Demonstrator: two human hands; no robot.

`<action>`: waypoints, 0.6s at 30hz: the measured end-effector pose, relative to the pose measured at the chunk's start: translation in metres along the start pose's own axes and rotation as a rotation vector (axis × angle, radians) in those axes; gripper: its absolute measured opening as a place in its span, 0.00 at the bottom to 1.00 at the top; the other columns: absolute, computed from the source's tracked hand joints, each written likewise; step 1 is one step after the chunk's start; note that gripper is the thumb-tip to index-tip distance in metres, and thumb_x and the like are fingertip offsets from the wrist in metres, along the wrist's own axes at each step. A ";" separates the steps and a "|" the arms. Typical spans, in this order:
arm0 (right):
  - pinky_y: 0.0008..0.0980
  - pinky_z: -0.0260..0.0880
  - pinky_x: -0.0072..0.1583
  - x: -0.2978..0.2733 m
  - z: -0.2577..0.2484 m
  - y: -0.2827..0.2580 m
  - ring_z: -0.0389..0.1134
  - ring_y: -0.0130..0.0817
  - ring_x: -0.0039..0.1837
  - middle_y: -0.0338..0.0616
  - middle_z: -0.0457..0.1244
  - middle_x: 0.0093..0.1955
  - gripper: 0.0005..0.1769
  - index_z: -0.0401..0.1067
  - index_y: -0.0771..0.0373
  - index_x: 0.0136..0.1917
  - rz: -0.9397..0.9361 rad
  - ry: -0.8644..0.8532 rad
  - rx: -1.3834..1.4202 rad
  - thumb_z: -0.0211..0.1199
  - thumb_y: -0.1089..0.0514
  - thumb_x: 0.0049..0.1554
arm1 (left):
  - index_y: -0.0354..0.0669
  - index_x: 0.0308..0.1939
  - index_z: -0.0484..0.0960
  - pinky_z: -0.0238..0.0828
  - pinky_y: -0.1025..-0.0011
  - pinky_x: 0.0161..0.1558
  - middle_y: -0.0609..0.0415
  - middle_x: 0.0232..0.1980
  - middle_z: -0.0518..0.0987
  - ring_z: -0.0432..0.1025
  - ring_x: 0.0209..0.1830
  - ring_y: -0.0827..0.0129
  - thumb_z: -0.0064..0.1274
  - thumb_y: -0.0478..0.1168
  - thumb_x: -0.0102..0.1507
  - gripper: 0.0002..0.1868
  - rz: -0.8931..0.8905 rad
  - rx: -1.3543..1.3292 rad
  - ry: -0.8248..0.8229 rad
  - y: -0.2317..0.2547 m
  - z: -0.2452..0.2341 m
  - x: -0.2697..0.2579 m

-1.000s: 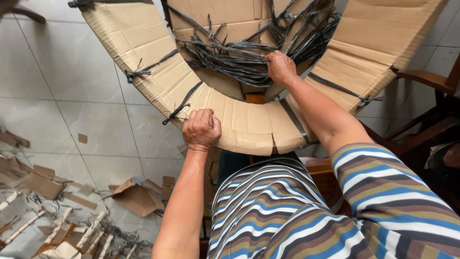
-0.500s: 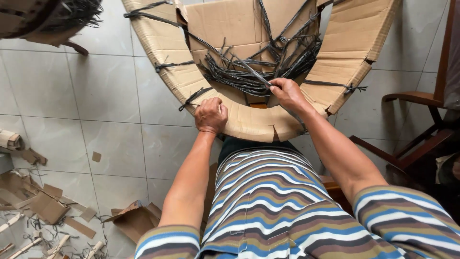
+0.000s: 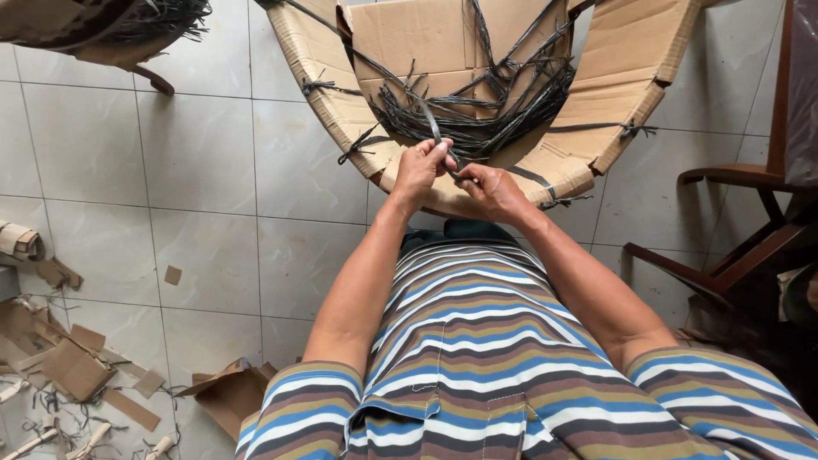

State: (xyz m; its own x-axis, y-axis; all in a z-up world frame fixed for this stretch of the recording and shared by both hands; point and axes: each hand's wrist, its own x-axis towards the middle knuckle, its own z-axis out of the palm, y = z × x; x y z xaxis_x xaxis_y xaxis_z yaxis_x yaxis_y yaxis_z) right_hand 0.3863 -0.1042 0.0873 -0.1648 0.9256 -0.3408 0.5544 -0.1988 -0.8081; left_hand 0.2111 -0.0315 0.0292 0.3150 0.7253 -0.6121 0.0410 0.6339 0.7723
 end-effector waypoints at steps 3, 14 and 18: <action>0.53 0.72 0.55 -0.007 0.000 0.010 0.72 0.54 0.54 0.50 0.70 0.45 0.10 0.75 0.54 0.57 0.077 0.020 0.004 0.58 0.54 0.64 | 0.47 0.50 0.82 0.76 0.83 0.38 0.59 0.27 0.84 0.81 0.30 0.80 0.52 0.49 0.70 0.13 0.051 -0.121 0.065 -0.008 -0.004 0.003; 0.54 0.70 0.56 -0.030 -0.052 0.064 0.71 0.61 0.55 0.57 0.69 0.47 0.10 0.74 0.56 0.57 0.145 0.175 -0.147 0.56 0.51 0.70 | 0.51 0.43 0.81 0.77 0.84 0.35 0.58 0.30 0.86 0.83 0.29 0.77 0.49 0.54 0.70 0.14 0.146 -0.195 0.189 0.029 -0.043 0.006; 0.54 0.70 0.58 -0.026 -0.065 0.101 0.71 0.56 0.57 0.49 0.70 0.49 0.10 0.76 0.50 0.56 0.221 0.311 -0.277 0.56 0.48 0.72 | 0.51 0.42 0.81 0.79 0.83 0.35 0.55 0.34 0.88 0.84 0.31 0.75 0.48 0.54 0.70 0.15 0.172 -0.229 0.221 0.036 -0.054 0.007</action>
State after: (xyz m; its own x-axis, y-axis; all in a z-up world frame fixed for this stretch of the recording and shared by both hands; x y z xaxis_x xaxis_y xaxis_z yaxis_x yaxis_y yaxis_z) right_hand 0.4995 -0.1273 0.0457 0.2103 0.9317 -0.2963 0.7527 -0.3476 -0.5590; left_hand 0.1634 0.0106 0.0432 0.0849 0.8510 -0.5183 -0.2160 0.5235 0.8242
